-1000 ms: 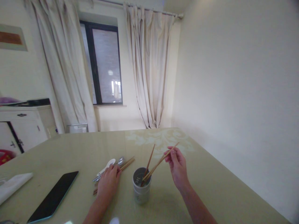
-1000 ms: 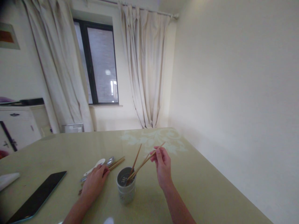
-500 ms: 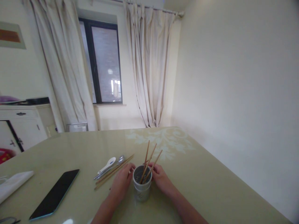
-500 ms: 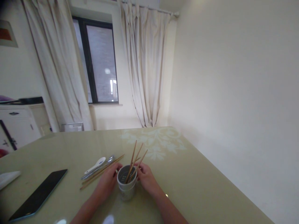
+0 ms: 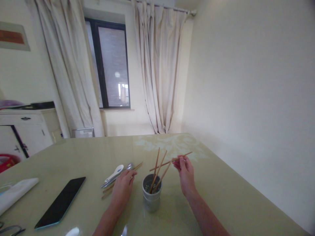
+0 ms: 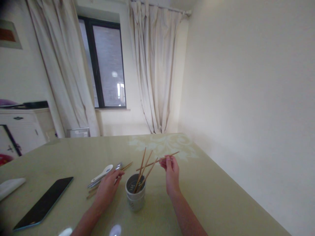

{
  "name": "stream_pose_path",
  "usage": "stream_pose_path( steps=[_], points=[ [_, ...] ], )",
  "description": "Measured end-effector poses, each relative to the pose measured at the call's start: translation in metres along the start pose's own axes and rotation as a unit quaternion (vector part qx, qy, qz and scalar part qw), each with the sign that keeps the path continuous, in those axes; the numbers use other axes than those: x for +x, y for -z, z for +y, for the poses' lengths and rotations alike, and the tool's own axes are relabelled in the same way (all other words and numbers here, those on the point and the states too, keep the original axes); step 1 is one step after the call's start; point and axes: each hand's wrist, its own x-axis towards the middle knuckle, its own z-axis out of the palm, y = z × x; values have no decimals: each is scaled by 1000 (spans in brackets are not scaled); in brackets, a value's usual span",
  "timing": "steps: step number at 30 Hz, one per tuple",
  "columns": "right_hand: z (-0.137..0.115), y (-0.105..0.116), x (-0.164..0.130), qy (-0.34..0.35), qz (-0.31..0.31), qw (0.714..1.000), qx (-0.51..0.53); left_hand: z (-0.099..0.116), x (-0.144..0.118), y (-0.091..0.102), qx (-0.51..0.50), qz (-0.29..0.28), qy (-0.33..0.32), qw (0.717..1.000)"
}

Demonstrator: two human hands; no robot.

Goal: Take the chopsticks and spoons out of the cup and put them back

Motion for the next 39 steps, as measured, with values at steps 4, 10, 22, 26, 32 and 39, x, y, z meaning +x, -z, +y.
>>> stream_pose_path(
  steps=[4,10,22,26,32,39],
  points=[
    [-24,21,20,35,54,996,55,-18,-1,8,180,6,71,981],
    [-37,18,16,49,13,997,57,-19,-4,7,235,-19,97,967],
    [5,-7,-34,-80,-348,921,-158,-17,0,0,119,-11,74,990],
    [25,-8,-39,-81,-352,914,-182,2,0,-9,-92,-10,17,996],
    [42,-14,-36,-97,-279,942,-162,30,-6,-15,-260,-81,-97,957],
    [19,-8,-14,-28,-100,992,-65,9,2,-11,-195,-18,-66,978]
  ],
)
